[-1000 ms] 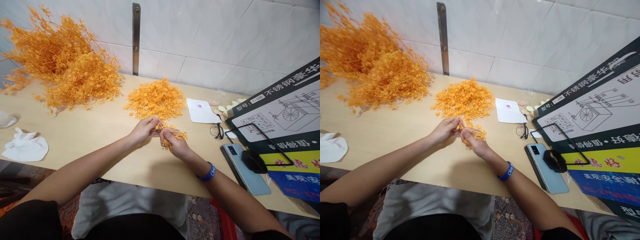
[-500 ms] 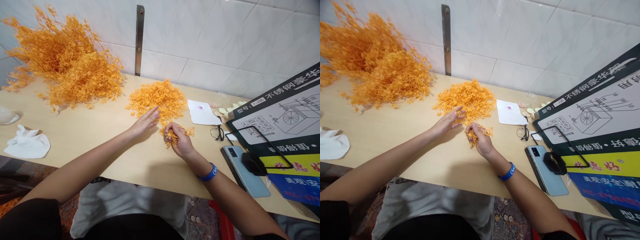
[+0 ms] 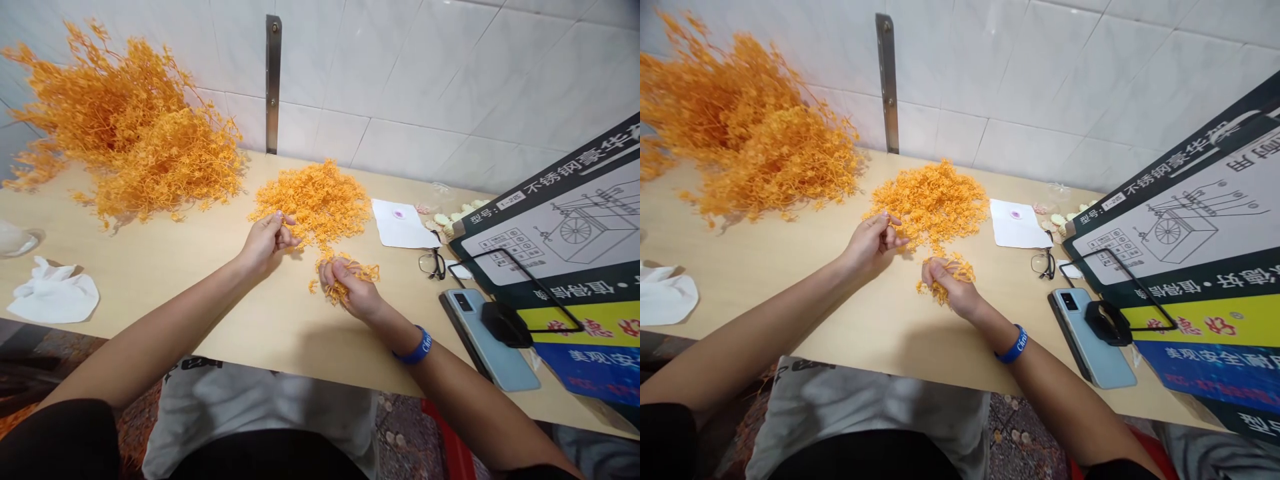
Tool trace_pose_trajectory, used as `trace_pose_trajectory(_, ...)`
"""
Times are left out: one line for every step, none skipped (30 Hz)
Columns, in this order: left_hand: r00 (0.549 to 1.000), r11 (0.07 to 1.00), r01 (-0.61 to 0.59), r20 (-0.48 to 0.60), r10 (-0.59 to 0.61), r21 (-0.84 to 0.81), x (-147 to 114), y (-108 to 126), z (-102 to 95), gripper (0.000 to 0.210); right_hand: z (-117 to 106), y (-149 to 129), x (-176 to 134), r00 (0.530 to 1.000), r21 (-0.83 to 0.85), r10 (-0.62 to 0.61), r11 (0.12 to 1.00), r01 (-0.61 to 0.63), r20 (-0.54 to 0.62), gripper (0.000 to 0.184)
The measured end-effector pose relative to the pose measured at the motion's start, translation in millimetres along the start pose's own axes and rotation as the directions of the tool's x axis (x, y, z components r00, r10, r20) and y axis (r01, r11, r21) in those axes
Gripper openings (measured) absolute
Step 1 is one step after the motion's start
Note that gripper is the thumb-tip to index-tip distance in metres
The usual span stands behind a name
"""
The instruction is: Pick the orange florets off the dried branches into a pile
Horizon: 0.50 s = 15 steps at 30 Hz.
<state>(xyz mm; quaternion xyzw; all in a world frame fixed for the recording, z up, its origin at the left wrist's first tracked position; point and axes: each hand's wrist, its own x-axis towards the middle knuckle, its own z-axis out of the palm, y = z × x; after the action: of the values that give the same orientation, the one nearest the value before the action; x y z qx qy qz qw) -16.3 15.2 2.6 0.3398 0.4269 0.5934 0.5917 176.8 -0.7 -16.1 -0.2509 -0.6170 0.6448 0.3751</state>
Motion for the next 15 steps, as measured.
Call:
trace_pose_trajectory(0.999,0.996,-0.048,0.025,0.046,0.082,0.9,2.2,-1.9,0.022,-0.8,-1.2,1.5,0.998,0.035,0.022,0.999,-0.020,-0.055,0.048)
trace_pose_trajectory(0.994,0.982,-0.092,0.065,0.082,0.166,1.0,3.1,-2.5,0.030,-1.8,-2.5,3.2,0.993,0.079,0.051,0.996,-0.042,-0.110,0.045)
trace_pose_trajectory(0.988,0.959,-0.138,0.109,0.114,0.246,0.4,2.8,-2.3,0.043,-3.0,-3.6,4.9,0.984,0.126,0.082,0.990,-0.062,-0.159,0.042)
trace_pose_trajectory(0.978,0.928,-0.188,0.151,0.146,0.322,-0.5,1.6,-1.4,0.056,-4.2,-4.6,6.3,0.974,0.168,0.109,0.983,-0.075,-0.197,0.039)
trace_pose_trajectory(0.966,0.886,-0.241,0.189,0.179,0.396,-1.6,0.0,-0.5,0.062,-5.4,-5.5,7.4,0.965,0.200,0.122,0.977,-0.076,-0.231,0.037)
trace_pose_trajectory(0.951,0.831,-0.295,0.226,0.210,0.471,-2.6,-1.5,0.2,0.061,-6.6,-6.2,8.0,0.957,0.218,0.123,0.974,-0.065,-0.263,0.036)
trace_pose_trajectory(0.935,0.763,-0.347,0.264,0.236,0.546,-3.5,-2.5,0.2,0.057,-7.6,-6.7,8.1,0.948,0.222,0.113,0.974,-0.046,-0.298,0.036)
trace_pose_trajectory(0.919,0.682,-0.391,0.296,0.259,0.618,-4.3,-2.8,-0.3,0.051,-8.7,-7.1,7.8,0.938,0.214,0.097,0.977,-0.026,-0.332,0.036)
trace_pose_trajectory(0.906,0.595,-0.423,0.323,0.274,0.683,-5.1,-2.5,-1.2,0.048,-9.8,-7.2,7.2,0.928,0.195,0.075,0.981,-0.003,-0.365,0.037)
trace_pose_trajectory(0.895,0.504,-0.445,0.345,0.282,0.740,-6.2,-2.0,-2.3,0.047,-11.1,-7.1,6.4,0.914,0.167,0.047,0.986,0.023,-0.403,0.037)
trace_pose_trajectory(0.884,0.411,-0.461,0.371,0.283,0.786,-7.7,-1.6,-3.0,0.048,-12.5,-6.7,5.4,0.897,0.125,0.013,0.991,0.048,-0.442,0.038)
trace_pose_trajectory(0.871,0.317,-0.482,0.407,0.274,0.817,-9.8,-1.8,-3.1,0.048,-14.1,-5.9,4.2,0.876,0.071,-0.026,0.995,0.069,-0.482,0.039)
trace_pose_trajectory(0.852,0.224,-0.513,0.459,0.252,0.829,-12.5,-2.9,-2.4,0.048,-15.9,-4.6,3.1,0.852,0.008,-0.068,0.996,0.085,-0.519,0.040)
trace_pose_trajectory(0.824,0.131,-0.556,0.524,0.216,0.820,-15.6,-4.9,-1.0,0.051,-17.8,-3.0,2.1,0.830,-0.065,-0.112,0.994,0.091,-0.547,0.042)
trace_pose_trajectory(0.788,0.042,-0.606,0.593,0.164,0.794,-18.7,-7.8,1.0,0.059,-19.9,-1.0,1.2,0.816,-0.147,-0.156,0.985,0.088,-0.556,0.043)
